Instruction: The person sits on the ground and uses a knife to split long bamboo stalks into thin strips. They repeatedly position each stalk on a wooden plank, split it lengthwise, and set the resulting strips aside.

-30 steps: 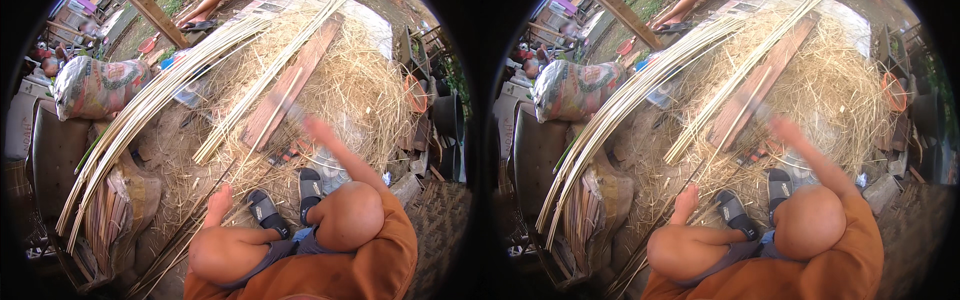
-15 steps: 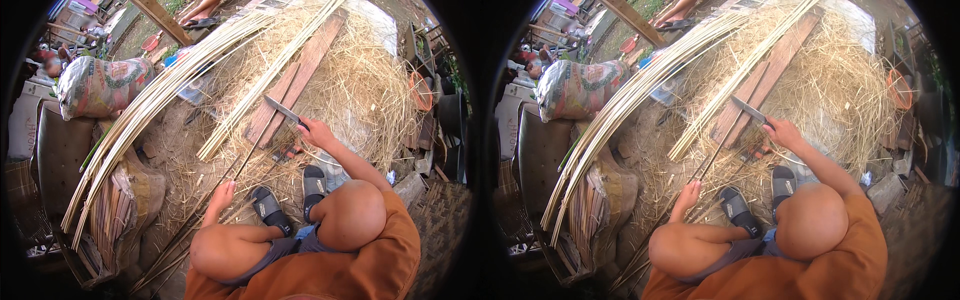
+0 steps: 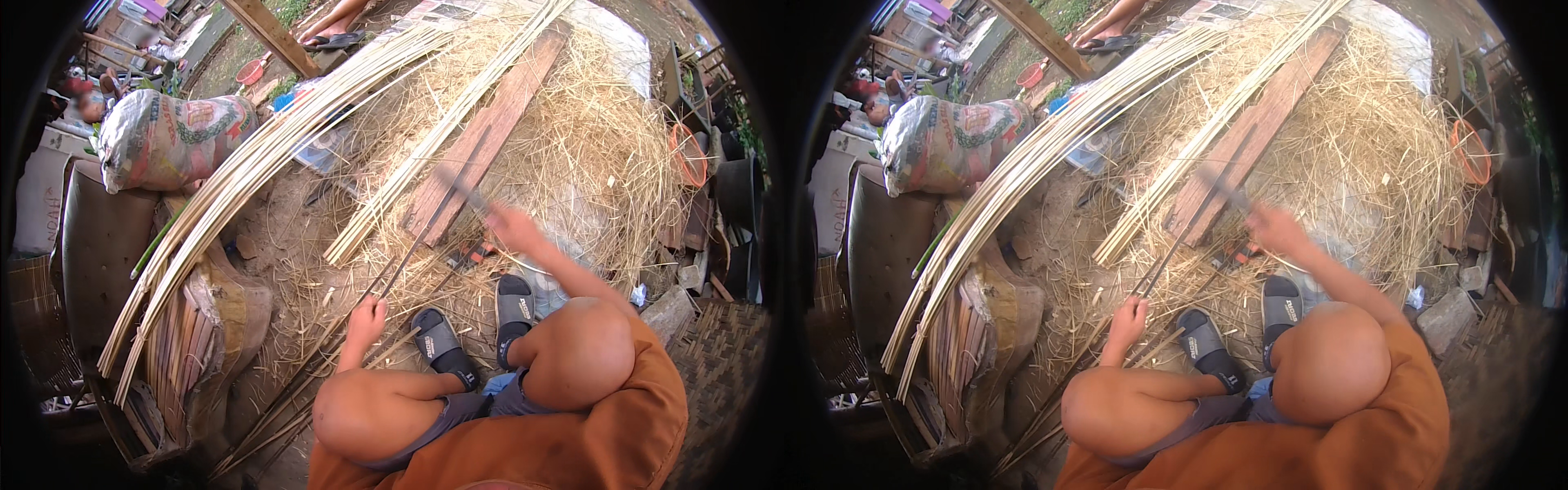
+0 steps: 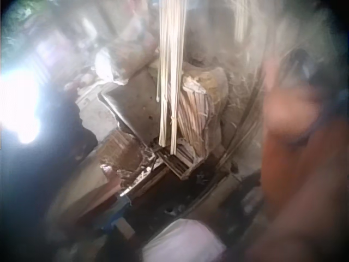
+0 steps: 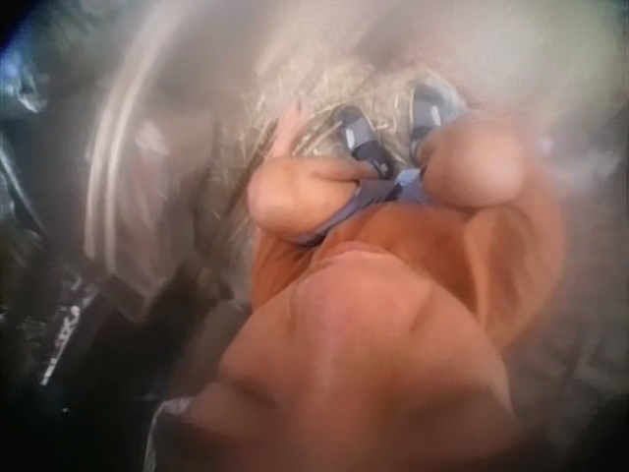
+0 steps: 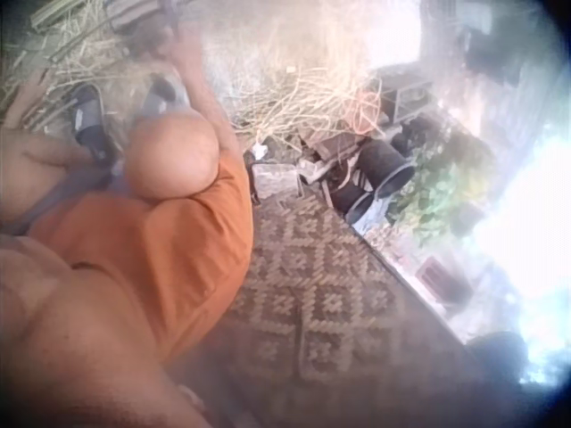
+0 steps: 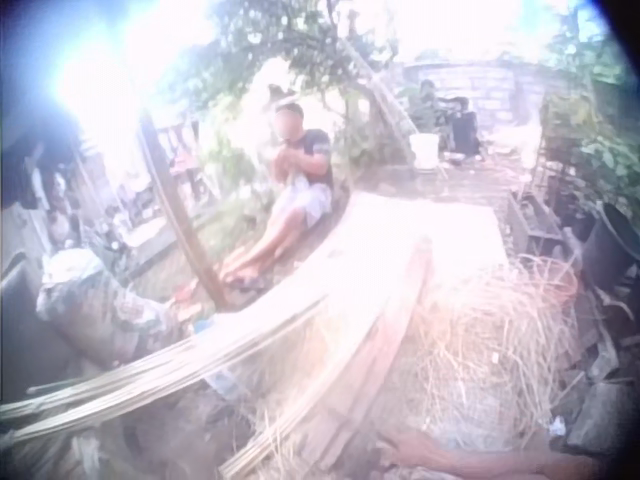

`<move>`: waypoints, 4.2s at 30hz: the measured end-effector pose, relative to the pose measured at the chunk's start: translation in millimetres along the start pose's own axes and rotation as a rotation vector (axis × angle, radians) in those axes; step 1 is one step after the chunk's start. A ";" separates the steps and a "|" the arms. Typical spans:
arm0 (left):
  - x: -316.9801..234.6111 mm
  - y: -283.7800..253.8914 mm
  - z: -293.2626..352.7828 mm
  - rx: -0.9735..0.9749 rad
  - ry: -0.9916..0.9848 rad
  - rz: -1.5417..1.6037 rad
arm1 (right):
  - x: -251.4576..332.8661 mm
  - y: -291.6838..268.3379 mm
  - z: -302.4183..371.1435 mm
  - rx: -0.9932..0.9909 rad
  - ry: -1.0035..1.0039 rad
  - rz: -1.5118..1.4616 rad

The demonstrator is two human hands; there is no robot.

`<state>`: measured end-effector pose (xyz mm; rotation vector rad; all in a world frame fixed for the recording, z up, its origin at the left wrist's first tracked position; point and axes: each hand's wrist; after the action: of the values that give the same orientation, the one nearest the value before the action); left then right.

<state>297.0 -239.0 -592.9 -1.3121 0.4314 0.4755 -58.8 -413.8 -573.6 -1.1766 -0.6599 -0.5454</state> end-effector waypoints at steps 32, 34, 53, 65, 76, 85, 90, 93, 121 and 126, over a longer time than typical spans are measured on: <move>52.3 -65.4 92.0 0.186 -0.109 0.403 | -72.0 -6.6 -32.4 -0.155 0.065 0.117; 45.1 -64.1 76.9 0.200 0.038 0.409 | -115.6 1.1 -18.7 -0.200 0.093 0.091; 95.2 -181.2 204.4 -0.006 -0.491 -0.334 | -98.7 -26.6 12.5 -0.191 0.165 -0.045; -32.5 -163.5 -200.2 0.500 0.081 -0.709 | -24.9 88.2 36.5 0.335 0.458 -0.913; -17.9 52.0 -384.7 0.035 -0.157 -0.198 | -35.4 71.1 55.6 0.395 0.520 -0.982; -33.9 -36.5 -380.8 -0.017 0.000 -0.143 | -37.1 78.9 56.3 0.346 0.455 -0.876; -104.7 -143.7 -329.5 -0.626 0.242 -0.455 | -23.9 76.7 58.7 0.339 0.470 -0.878; -139.8 -162.8 -304.8 -0.729 0.284 -0.549 | -30.9 75.7 64.2 0.278 0.459 -0.826; -186.4 77.2 -343.2 -0.105 0.032 0.152 | 1.3 69.2 72.6 0.837 0.225 -0.747; -216.6 98.2 -358.5 -0.128 0.096 0.203 | 6.5 -1.9 -3.9 0.443 0.477 -0.542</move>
<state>50.8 -590.2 -625.5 -1.4257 0.6265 0.6194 -54.9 -418.5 -568.6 -0.4133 -0.6368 -1.0369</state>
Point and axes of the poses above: each hand's wrist, its own z-axis away from the middle knuckle, its own y-axis out of the palm, x = y × z, and after that the axes turned 10 degrees about y, right-handed
